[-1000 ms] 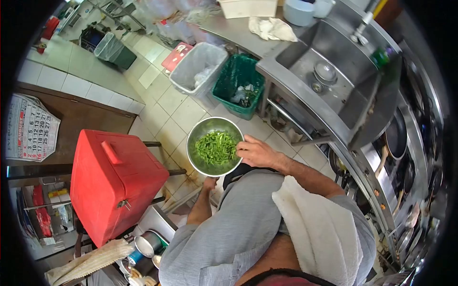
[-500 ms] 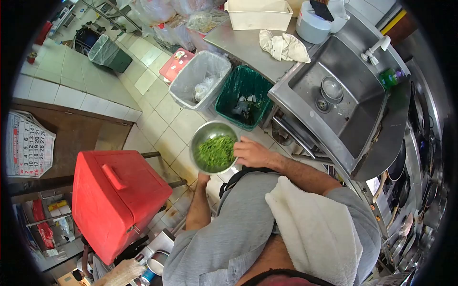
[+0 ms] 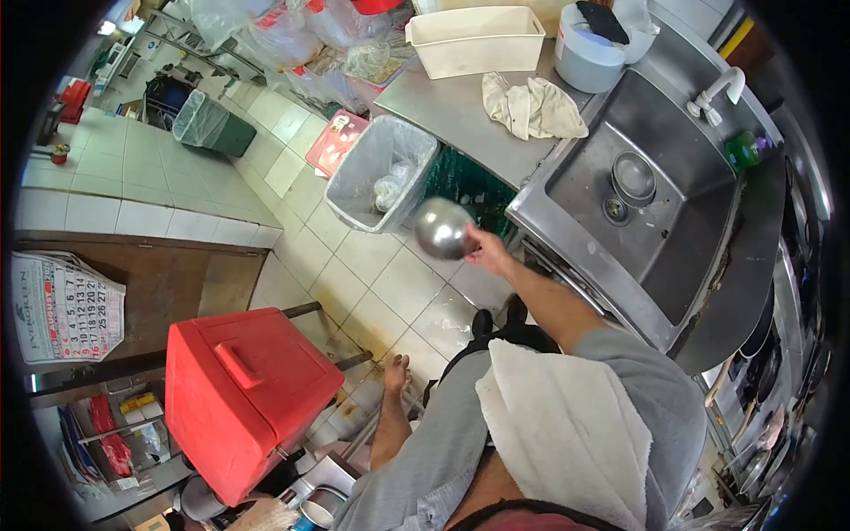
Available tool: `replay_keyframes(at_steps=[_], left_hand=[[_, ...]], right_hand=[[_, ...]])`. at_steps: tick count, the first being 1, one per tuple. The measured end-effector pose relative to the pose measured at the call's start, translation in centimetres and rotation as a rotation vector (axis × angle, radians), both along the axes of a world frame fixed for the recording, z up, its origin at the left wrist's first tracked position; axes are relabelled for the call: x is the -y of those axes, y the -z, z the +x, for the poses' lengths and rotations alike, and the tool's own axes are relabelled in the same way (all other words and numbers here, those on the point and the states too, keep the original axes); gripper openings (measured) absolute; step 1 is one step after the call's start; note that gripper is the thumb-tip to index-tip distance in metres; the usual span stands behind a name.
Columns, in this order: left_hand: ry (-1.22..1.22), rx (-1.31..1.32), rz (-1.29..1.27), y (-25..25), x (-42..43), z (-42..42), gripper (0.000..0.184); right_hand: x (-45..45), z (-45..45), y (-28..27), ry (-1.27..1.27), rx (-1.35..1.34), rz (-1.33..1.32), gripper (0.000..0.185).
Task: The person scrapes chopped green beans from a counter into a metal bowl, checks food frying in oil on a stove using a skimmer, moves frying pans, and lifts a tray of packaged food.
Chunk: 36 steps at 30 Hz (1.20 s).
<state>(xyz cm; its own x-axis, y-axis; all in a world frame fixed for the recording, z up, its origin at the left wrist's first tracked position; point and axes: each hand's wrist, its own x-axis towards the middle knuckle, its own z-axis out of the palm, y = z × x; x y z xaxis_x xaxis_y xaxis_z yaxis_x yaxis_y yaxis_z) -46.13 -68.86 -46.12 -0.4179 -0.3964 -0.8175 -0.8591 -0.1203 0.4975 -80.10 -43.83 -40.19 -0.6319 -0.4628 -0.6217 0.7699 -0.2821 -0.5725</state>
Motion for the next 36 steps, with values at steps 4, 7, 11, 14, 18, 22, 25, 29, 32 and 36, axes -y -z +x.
replay_keyframes(at_steps=[4,7,11,14,18,22,25,29,32,36], left_hand=[[0.058,-0.062,-0.086,0.4,0.3,-1.2,0.05],[0.271,-0.013,-0.041,2.5,1.6,-2.5,0.058],[0.503,-0.046,-0.044,1.8,1.4,-6.0,0.054],[0.752,0.008,0.023,3.1,1.5,-9.8,0.053],[0.889,0.093,0.075,4.9,1.1,-14.9,0.049],[0.939,0.032,0.081,4.9,-2.6,-20.4,0.043],[0.994,-0.065,0.117,4.4,-6.7,-23.8,0.043],[1.171,-0.173,0.148,3.0,-14.1,-25.1,0.041],[1.236,-0.254,0.107,1.5,-19.2,-22.0,0.041],[1.376,-0.244,0.114,2.4,-24.4,-15.3,0.04]], right_hand=[[2.2,-2.7,-1.7,-0.045,0.014,-0.223,0.058],[2.4,-2.4,-3.6,-0.192,-0.262,-0.002,0.051],[-2.1,2.2,-7.9,-0.302,-0.728,0.372,0.047],[-8.3,7.6,-12.3,-0.3,-0.882,0.617,0.052],[-17.5,17.5,-15.5,-0.242,-0.708,0.838,0.055],[-24.2,30.3,-17.3,0.081,-0.393,1.12,0.056],[-26.9,39.2,-16.5,0.519,-0.277,1.29,0.051],[-28.6,49.4,-17.9,1.027,-0.107,1.578,0.04],[-30.6,57.9,-19.2,1.175,0.026,1.814,0.037],[-32.3,71.5,-21.4,1.255,0.336,2.139,0.035]])
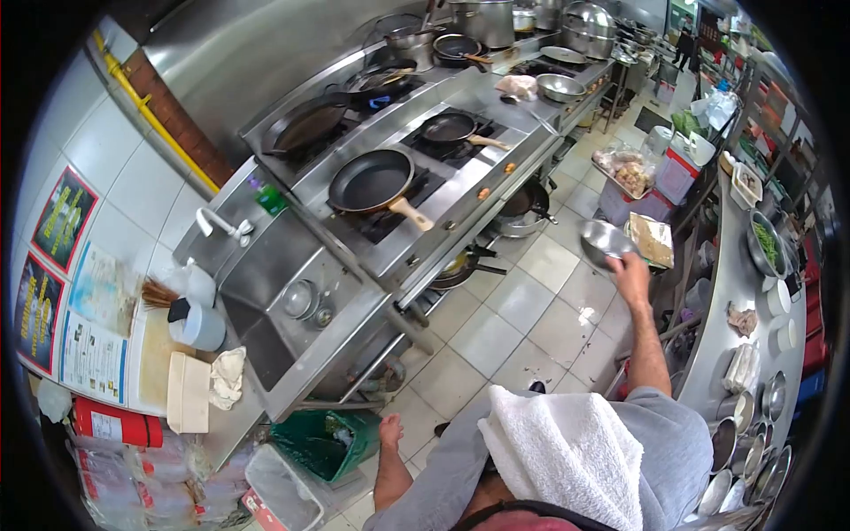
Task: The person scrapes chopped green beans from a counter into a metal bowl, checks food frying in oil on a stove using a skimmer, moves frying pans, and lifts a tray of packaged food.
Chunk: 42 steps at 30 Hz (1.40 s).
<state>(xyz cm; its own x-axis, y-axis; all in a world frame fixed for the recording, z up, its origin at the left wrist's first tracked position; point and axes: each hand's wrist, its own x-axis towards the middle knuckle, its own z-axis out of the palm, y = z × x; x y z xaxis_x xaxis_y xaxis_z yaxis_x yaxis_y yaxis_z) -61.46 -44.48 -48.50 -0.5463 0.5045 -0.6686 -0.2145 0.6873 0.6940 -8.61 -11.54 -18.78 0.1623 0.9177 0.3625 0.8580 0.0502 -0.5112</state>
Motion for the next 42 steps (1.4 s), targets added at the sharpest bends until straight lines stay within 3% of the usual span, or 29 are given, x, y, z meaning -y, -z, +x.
replay_keyframes(at_steps=[2,6,8,9,10,12,13,16,20,27,30,32,34,35,37,38,39,41,42], left_hand=[[0.019,0.012,-0.008,0.7,-1.3,4.3,0.039],[0.305,0.047,-0.15,2.0,-3.3,11.8,0.035],[0.48,0.059,-0.242,6.6,-4.1,13.3,0.034],[0.572,-0.034,-0.068,8.4,-5.1,14.0,0.033],[0.645,-0.029,-0.071,8.5,-7.2,14.9,0.033],[0.63,-0.071,-0.146,7.6,-10.4,15.7,0.032],[0.848,-0.052,-0.053,5.0,-12.9,15.2,0.034],[1.011,-0.168,-0.218,1.3,-20.9,18.9,0.04],[0.943,-0.111,-0.135,1.4,-29.7,23.7,0.045],[1.159,-0.089,0.004,0.4,-38.2,32.5,0.052],[1.176,-0.074,-0.067,0.0,-40.5,33.4,0.055],[1.15,-0.082,-0.077,0.6,-42.4,32.6,0.053],[1.113,-0.087,-0.106,1.7,-43.5,30.5,0.052],[1.186,-0.182,-0.129,2.3,-44.5,29.1,0.05],[1.205,-0.263,-0.138,2.4,-47.5,28.1,0.049],[1.265,-0.345,0.015,2.1,-49.1,27.6,0.044],[1.321,-0.438,0.162,1.7,-50.6,27.0,0.04],[1.283,-0.362,0.231,-9.4,-54.5,29.4,0.031],[1.149,-0.351,0.512,-9.5,-57.2,29.6,0.028]], right_hand=[[-0.3,7.3,0.7,0.16,0.023,0.159,0.035],[2.1,18.5,-0.5,0.535,0.001,0.072,0.036],[4.0,23.4,0.7,0.651,0.07,0.178,0.039],[5.0,25.1,1.2,0.737,0.063,0.18,0.038],[5.8,26.3,1.2,0.81,0.051,0.193,0.037],[7.7,27.9,1.1,0.856,0.088,0.187,0.034],[8.5,28.2,1.2,0.883,0.083,0.216,0.033],[10.3,29.5,2.7,0.977,0.113,0.268,0.03],[12.2,30.3,3.8,0.959,0.229,0.294,0.026],[11.2,30.6,3.3,0.992,0.233,0.078,0.027],[9.9,34.9,6.2,1.057,0.377,0.099,0.027],[8.5,36.1,3.6,1.106,0.263,-0.085,0.027],[8.0,41.7,6.8,1.142,0.11,-0.234,0.03],[7.2,40.9,4.0,1.183,0.129,-0.485,0.041],[4.2,38.3,-0.2,1.395,0.242,-0.465,0.054],[2.9,37.7,-1.5,1.34,0.338,-0.342,0.05],[0.0,35.9,-4.6,1.24,0.21,-0.313,0.044],[-5.2,35.3,-5.0,0.64,-0.09,0.116,0.035],[-9.4,30.7,-8.3,0.415,-0.253,0.235,0.031]])
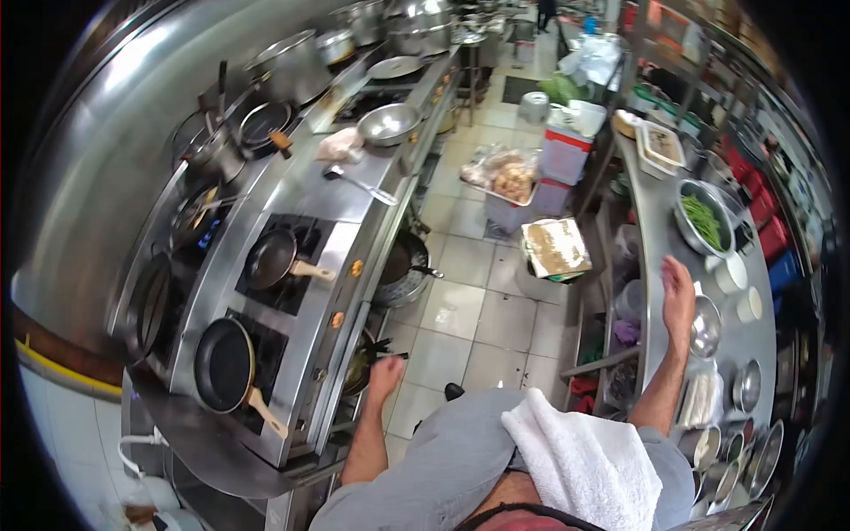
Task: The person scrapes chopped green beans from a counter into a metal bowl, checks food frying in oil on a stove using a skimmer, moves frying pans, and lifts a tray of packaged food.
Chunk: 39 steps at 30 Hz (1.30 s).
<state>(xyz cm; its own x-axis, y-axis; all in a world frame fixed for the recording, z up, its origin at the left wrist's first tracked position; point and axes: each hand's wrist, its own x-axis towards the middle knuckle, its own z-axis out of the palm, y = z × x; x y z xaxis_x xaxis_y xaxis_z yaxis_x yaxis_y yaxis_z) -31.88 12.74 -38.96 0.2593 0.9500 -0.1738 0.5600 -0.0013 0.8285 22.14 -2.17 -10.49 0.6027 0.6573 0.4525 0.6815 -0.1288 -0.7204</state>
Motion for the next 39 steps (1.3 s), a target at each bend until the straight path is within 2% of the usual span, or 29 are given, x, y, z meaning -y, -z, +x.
replay_keyframes(at_steps=[1,2,5,6,8,9,11,12,14,16,18,21,22,23,24,25,27,28,30,31,34,37,39], left_hand=[[-0.049,0.012,0.177,-6.4,-2.0,1.8,0.026],[-0.111,0.071,0.174,-12.6,-3.6,3.1,0.022],[-0.241,0.33,0.627,-27.1,-5.9,5.2,0.009],[-0.25,0.208,0.917,-32.6,-5.0,5.6,0.011],[-0.217,0.304,1.487,-39.5,-3.8,5.8,0.01],[-0.093,0.263,1.713,-42.1,-3.4,5.1,0.015],[-0.18,0.353,1.924,-45.0,-1.6,4.6,0.021],[-0.123,0.242,1.992,-46.3,-0.8,4.2,0.029],[-0.282,0.202,2.194,-48.4,-1.0,5.6,0.022],[0.064,-0.105,1.897,-49.6,-0.1,6.7,0.028],[0.045,-0.093,1.95,-49.8,-1.8,8.5,0.027],[-0.003,-0.113,2.031,-50.0,-4.0,11.1,0.026],[-0.038,-0.13,2.063,-49.9,-4.6,11.8,0.025],[-0.051,-0.142,2.08,-49.8,-5.2,12.4,0.026],[-0.059,-0.156,2.06,-49.7,-5.5,13.0,0.026],[-0.077,-0.22,2.026,-49.7,-5.8,13.5,0.028],[-0.097,-0.291,1.981,-49.9,-5.8,13.9,0.03],[-0.083,-0.33,1.977,-50.2,-5.3,13.3,0.027],[-0.065,-0.426,1.965,-51.2,-3.3,11.5,0.023],[-0.061,-0.487,1.958,-51.8,-2.7,11.2,0.023],[-0.122,-0.524,1.988,-51.7,-3.2,12.1,0.024],[-0.321,-0.415,2.085,-50.5,-7.2,14.8,0.025],[-0.418,-0.399,2.115,-50.2,-8.0,15.2,0.026]], right_hand=[[-3.3,-5.3,-4.3,-0.203,-0.03,-0.01,0.029],[-6.0,-9.4,-7.1,-0.404,0.035,0.056,0.027],[-11.0,-17.8,-12.4,-1.066,0.248,0.252,0.025],[-12.3,-20.4,-13.9,-1.29,0.198,0.403,0.021],[-14.1,-23.8,-15.9,-1.534,0.107,0.564,0.013],[-14.5,-24.8,-16.8,-1.595,0.082,0.578,0.011],[-16.9,-26.6,-17.1,-1.689,0.043,0.592,0.01],[-19.0,-27.6,-16.6,-1.756,0.083,0.881,0.017],[-21.8,-27.8,-16.7,-1.819,0.092,1.181,0.027],[-23.5,-27.1,-17.0,-2.033,-0.067,1.071,0.024],[-25.2,-26.8,-15.8,-2.18,-0.179,1.023,0.023],[-27.2,-25.4,-16.5,-2.123,-0.503,1.079,0.022],[-28.9,-23.5,-17.7,-2.555,-0.668,0.341,0.023],[-29.6,-22.5,-17.6,-2.739,-0.743,-0.075,0.024],[-30.3,-21.5,-17.6,-2.798,-0.804,-0.539,0.026],[-30.2,-20.9,-17.0,-2.63,-1.0,-0.359,0.027],[-30.1,-19.9,-16.5,-2.441,-1.185,-0.198,0.028],[-30.2,-19.4,-16.6,-2.282,-0.776,0.275,0.026],[-31.3,-18.3,-16.7,-2.044,-0.392,0.676,0.025],[-32.6,-17.3,-16.9,-2.313,-0.394,0.507,0.025],[-32.9,-16.2,-18.8,-2.336,-0.35,0.246,0.032],[-34.5,-17.0,-19.7,-2.511,-0.061,0.26,0.038],[-34.4,-15.9,-16.9,-2.558,-0.631,-0.405,0.038]])
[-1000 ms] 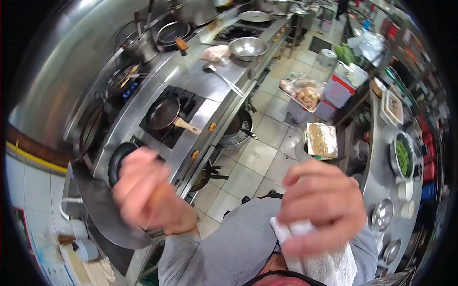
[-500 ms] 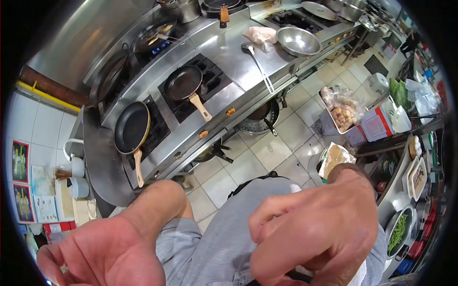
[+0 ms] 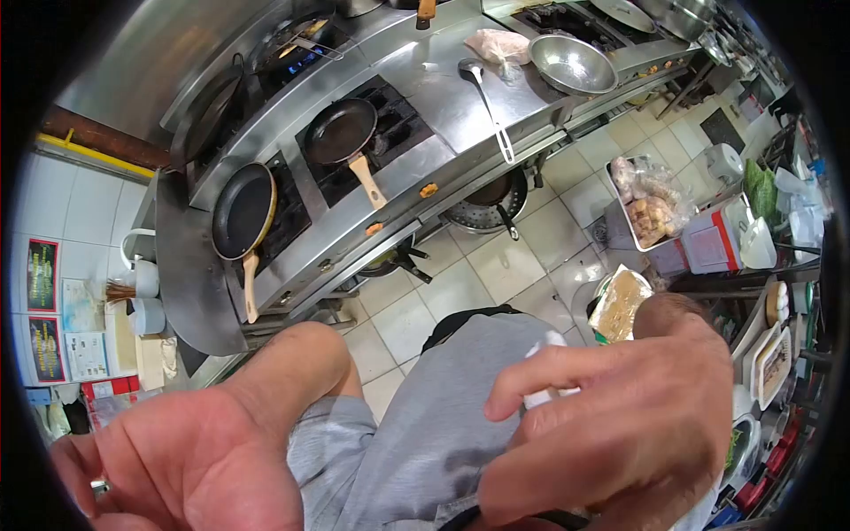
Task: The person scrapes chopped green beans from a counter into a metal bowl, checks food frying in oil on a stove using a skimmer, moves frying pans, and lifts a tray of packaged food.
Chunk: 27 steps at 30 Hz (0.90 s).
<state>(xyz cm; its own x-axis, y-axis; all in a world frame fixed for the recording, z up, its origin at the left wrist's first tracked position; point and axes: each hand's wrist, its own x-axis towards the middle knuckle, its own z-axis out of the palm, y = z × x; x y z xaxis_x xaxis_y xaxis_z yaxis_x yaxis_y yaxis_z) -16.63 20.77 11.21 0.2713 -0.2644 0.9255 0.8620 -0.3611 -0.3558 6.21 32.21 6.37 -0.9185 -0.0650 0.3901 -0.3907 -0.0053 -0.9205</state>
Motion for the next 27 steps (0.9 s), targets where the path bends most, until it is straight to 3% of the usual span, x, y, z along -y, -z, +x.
replay_keyframes(at_steps=[2,3,5,7,10,13,16,19,21,22,24,25,27], left_hand=[[-0.214,-0.015,0.024,0.1,-0.4,-0.4,0.026],[-0.233,-0.009,0.021,-0.3,0.4,-1.5,0.026],[-0.122,-0.016,-0.023,-0.1,1.5,-3.4,0.026],[-0.026,0.064,0.059,0.9,-0.8,-3.0,0.025],[-0.068,-0.029,-0.091,0.6,0.7,-6.3,0.02],[0.192,-0.23,-0.485,-0.2,2.1,-9.1,0.014],[0.084,-0.161,-0.52,-0.1,3.3,-11.3,0.015],[0.113,-0.005,-0.454,0.2,1.0,-12.5,0.022],[0.2,0.048,-0.035,0.7,-2.8,-14.2,0.011],[0.193,0.041,-0.029,0.9,-2.2,-15.6,0.011],[0.181,-0.133,-0.299,1.5,-0.5,-18.5,0.035],[0.165,0.064,-0.093,2.5,-1.7,-18.5,0.019],[0.065,0.306,-0.113,5.3,-2.9,-19.6,0.02]], right_hand=[[-1.3,0.7,0.8,-0.095,0.187,-0.26,0.039],[-2.4,0.5,0.9,0.091,-0.085,0.06,0.022],[-4.0,-0.7,0.9,0.378,-0.411,0.424,0.022],[-4.8,-2.1,1.0,0.479,-0.544,0.556,0.022],[-5.6,-4.7,1.1,0.604,-0.683,0.696,0.021],[-6.0,-7.5,1.2,0.724,-0.781,0.794,0.021],[-6.3,-10.4,1.1,0.838,-0.872,0.864,0.02],[-6.9,-13.2,1.1,0.972,-0.968,0.9,0.02],[-7.4,-14.9,1.1,1.068,-1.035,0.906,0.019],[-7.8,-15.9,1.1,1.115,-1.064,0.898,0.019],[-9.0,-18.2,1.1,1.211,-1.107,0.867,0.019],[-9.8,-19.8,1.2,1.242,-1.084,0.844,0.019],[-11.9,-23.9,1.8,1.265,-0.937,0.779,0.018]])
